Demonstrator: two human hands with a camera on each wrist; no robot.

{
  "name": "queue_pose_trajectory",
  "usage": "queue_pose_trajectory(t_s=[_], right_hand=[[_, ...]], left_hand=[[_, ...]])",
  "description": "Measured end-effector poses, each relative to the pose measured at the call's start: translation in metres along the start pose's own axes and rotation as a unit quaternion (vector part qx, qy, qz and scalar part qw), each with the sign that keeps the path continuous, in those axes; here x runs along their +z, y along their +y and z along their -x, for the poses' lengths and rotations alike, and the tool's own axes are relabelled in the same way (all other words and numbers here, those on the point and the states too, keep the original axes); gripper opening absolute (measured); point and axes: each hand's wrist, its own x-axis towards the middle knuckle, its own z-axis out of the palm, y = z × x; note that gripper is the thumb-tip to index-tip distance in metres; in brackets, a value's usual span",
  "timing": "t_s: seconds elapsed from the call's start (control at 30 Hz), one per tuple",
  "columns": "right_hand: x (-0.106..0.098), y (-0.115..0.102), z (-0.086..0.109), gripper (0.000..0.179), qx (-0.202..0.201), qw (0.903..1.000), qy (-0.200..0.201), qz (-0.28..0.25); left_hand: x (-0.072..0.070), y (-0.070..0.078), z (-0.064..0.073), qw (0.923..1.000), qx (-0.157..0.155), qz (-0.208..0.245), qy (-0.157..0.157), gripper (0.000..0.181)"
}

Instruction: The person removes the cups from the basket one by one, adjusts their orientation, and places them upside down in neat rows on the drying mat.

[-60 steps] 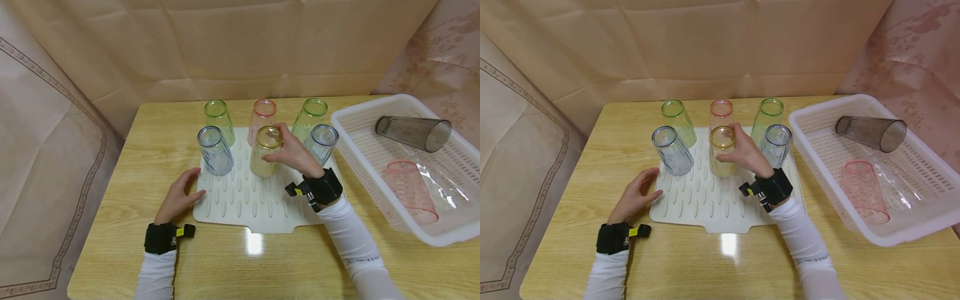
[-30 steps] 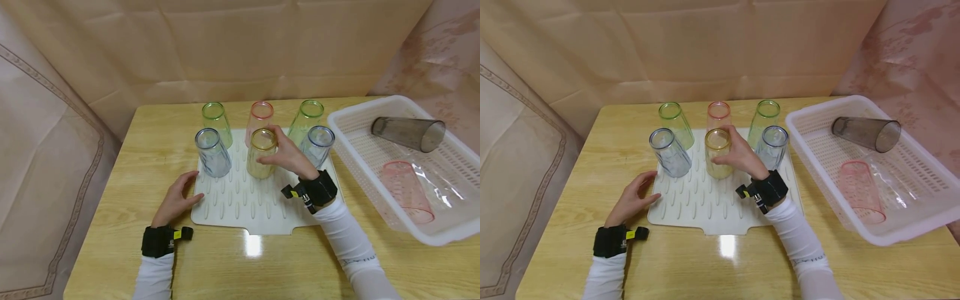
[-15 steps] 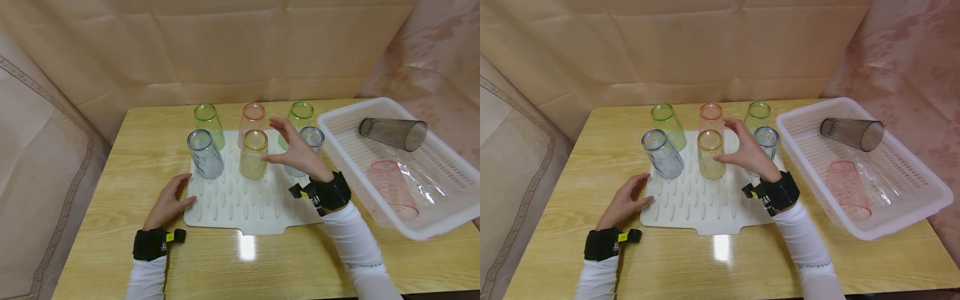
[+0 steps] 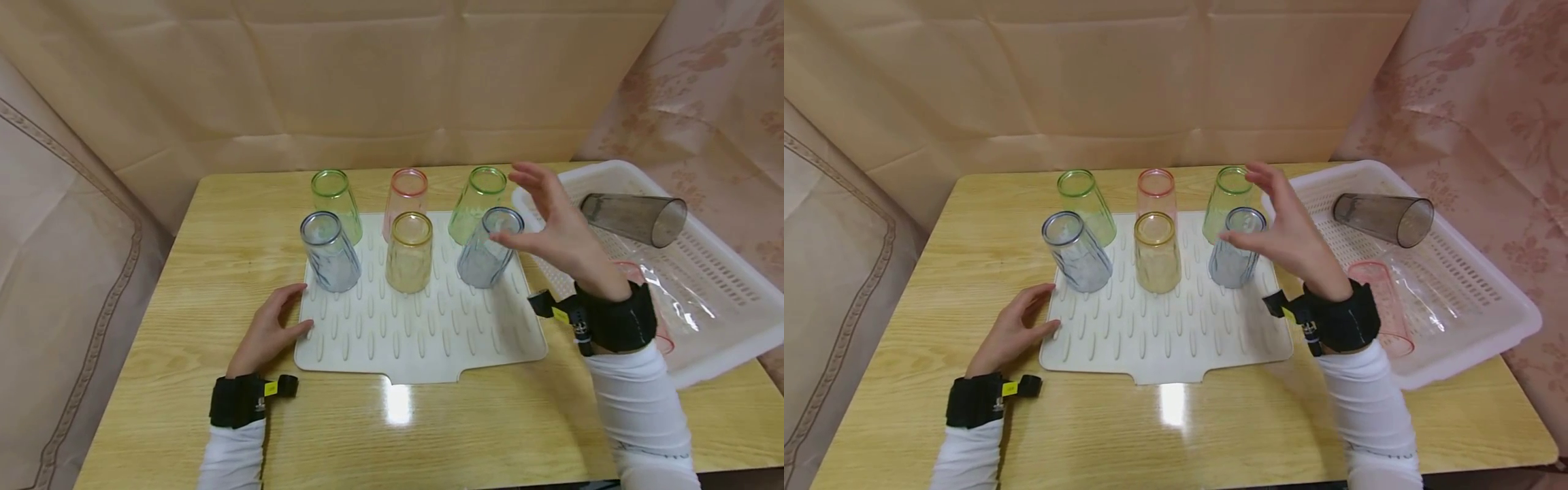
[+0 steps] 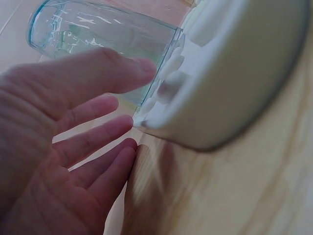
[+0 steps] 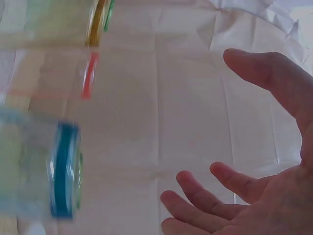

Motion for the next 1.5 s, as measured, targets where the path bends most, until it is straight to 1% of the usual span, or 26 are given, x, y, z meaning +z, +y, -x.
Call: queue_pose_trajectory(t_s=[0.1,0.2,0.33,0.43,0.5,0.6,0.7,0.8,0.87,1.0,1.1,1.17,1.27,1.37,1.4,1.5], right_hand=[[-0.026,0.006,0.004,0.089,0.025,0.9988,0.029,0.029],[-0.06,0.018,0.006,0.087,0.065,0.9953,0.054,0.047],[-0.109,0.048,0.007,0.084,0.127,0.9852,0.086,0.076],[-0.14,0.076,0.009,0.084,0.16,0.9779,0.105,0.084],[-0.154,0.094,0.011,0.086,0.175,0.9748,0.104,0.092],[-0.169,0.116,0.014,0.089,0.172,0.9768,0.09,0.09],[-0.176,0.132,0.017,0.092,0.179,0.9769,0.066,0.096],[-0.177,0.142,0.016,0.096,0.194,0.9753,0.056,0.089],[-0.177,0.147,0.015,0.1,0.203,0.9734,0.059,0.089],[-0.176,0.153,0.013,0.103,0.21,0.9707,0.072,0.093],[-0.175,0.157,0.014,0.106,0.22,0.9667,0.084,0.1],[-0.175,0.159,0.015,0.107,0.227,0.9631,0.09,0.113],[-0.177,0.162,0.016,0.107,0.236,0.9599,0.097,0.116],[-0.177,0.164,0.016,0.105,0.248,0.9559,0.093,0.126],[-0.177,0.165,0.016,0.104,0.251,0.9554,0.092,0.125],[-0.177,0.166,0.016,0.1,0.257,0.9509,0.092,0.146]], left_hand=[[0.002,0.001,-0.001,0.9999,-0.005,0.01,0.0,0.065],[0.004,0.001,-0.002,0.9999,-0.006,0.016,0.001,0.064],[0.005,0.001,-0.003,0.9998,-0.005,0.017,0.002,0.064],[0.006,0.002,-0.003,0.9998,-0.006,0.019,0.003,0.063],[0.006,0.002,-0.003,0.9998,-0.007,0.019,0.003,0.063],[0.006,0.001,-0.003,0.9998,-0.008,0.018,0.002,0.062],[0.006,-0.001,-0.003,0.9998,-0.011,0.015,0.001,0.061],[0.006,-0.002,-0.002,0.9999,-0.012,0.009,0.003,0.06],[0.006,-0.004,-0.003,0.9999,-0.009,0.005,0.006,0.059],[0.007,-0.005,-0.004,0.9999,0.006,0.001,0.012,0.058],[0.006,-0.004,-0.004,0.9997,0.018,-0.003,0.013,0.057],[0.006,-0.003,-0.004,0.9996,0.022,-0.006,0.014,0.056],[0.006,-0.001,-0.003,0.9995,0.026,-0.007,0.014,0.056],[0.006,-0.001,-0.003,0.9994,0.03,0.003,0.014,0.057],[0.006,-0.001,-0.003,0.9994,0.031,0.011,0.013,0.057],[0.006,-0.002,-0.003,0.9988,0.03,0.037,0.009,0.058]])
